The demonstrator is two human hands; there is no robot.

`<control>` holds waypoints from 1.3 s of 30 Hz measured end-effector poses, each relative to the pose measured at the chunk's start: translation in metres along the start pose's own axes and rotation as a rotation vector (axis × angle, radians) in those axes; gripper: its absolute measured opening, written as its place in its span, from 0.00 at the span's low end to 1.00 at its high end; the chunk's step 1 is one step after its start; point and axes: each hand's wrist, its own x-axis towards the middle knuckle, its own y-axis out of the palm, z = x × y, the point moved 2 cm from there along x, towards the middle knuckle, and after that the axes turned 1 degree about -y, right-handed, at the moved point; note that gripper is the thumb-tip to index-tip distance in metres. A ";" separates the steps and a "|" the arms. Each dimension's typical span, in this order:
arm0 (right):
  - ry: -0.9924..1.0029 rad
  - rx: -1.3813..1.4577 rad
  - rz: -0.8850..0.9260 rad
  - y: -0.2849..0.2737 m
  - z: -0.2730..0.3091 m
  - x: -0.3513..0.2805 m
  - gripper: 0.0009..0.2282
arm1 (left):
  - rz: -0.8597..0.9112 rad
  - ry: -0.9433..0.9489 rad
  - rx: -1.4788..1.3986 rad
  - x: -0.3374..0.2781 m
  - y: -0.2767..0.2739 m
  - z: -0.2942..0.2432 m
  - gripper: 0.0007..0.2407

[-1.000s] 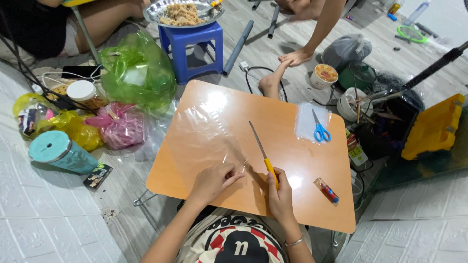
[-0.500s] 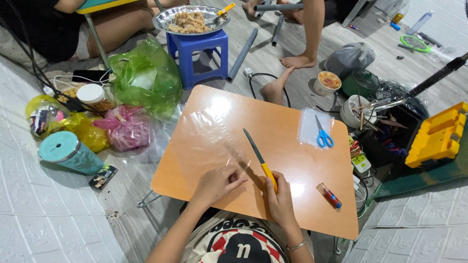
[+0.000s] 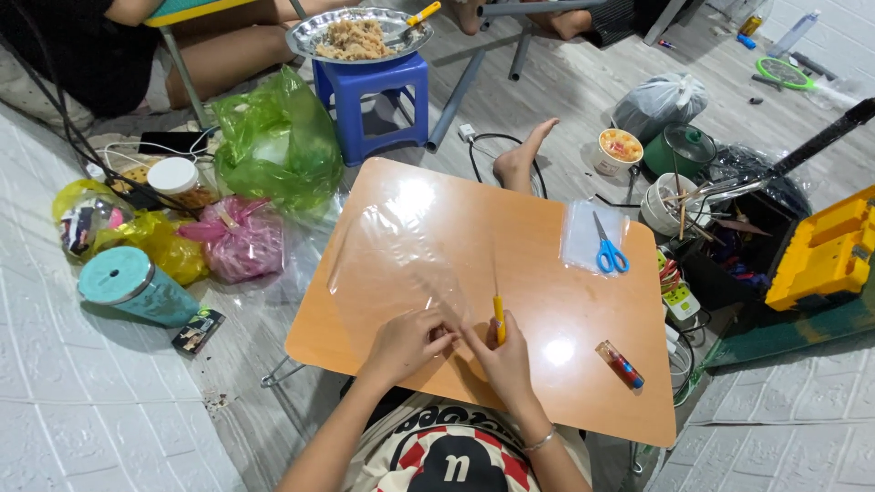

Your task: A person is sitting on the floor using a utility knife to cut and prepare clear plastic sheets, which are components for making pipe cleaner flowers.

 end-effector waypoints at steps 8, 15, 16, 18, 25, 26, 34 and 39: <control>-0.091 0.070 0.150 0.012 0.043 -0.005 0.17 | 0.067 -0.118 -0.062 0.007 0.007 0.017 0.07; -0.209 0.103 0.166 0.011 0.010 -0.005 0.02 | -0.073 -0.198 -0.211 0.027 -0.105 0.002 0.23; -0.214 0.104 0.173 0.012 0.009 -0.005 0.02 | -0.081 -0.203 -0.210 0.052 -0.132 0.023 0.23; -0.165 0.009 0.157 0.013 0.007 -0.004 0.02 | -0.463 -0.039 -0.277 0.098 -0.195 0.060 0.32; -0.157 0.047 0.146 0.013 0.006 -0.004 0.02 | -0.418 -0.567 0.001 0.134 -0.277 0.165 0.38; -0.184 0.059 0.132 0.012 0.008 -0.006 0.02 | -0.412 -0.555 0.030 0.131 -0.278 0.159 0.38; -0.247 0.031 0.066 0.010 0.002 -0.003 0.04 | -0.398 -0.619 0.178 0.130 -0.274 0.137 0.38; -0.287 0.065 0.005 0.005 0.007 -0.004 0.08 | -0.481 -0.321 -0.002 0.106 -0.238 0.050 0.22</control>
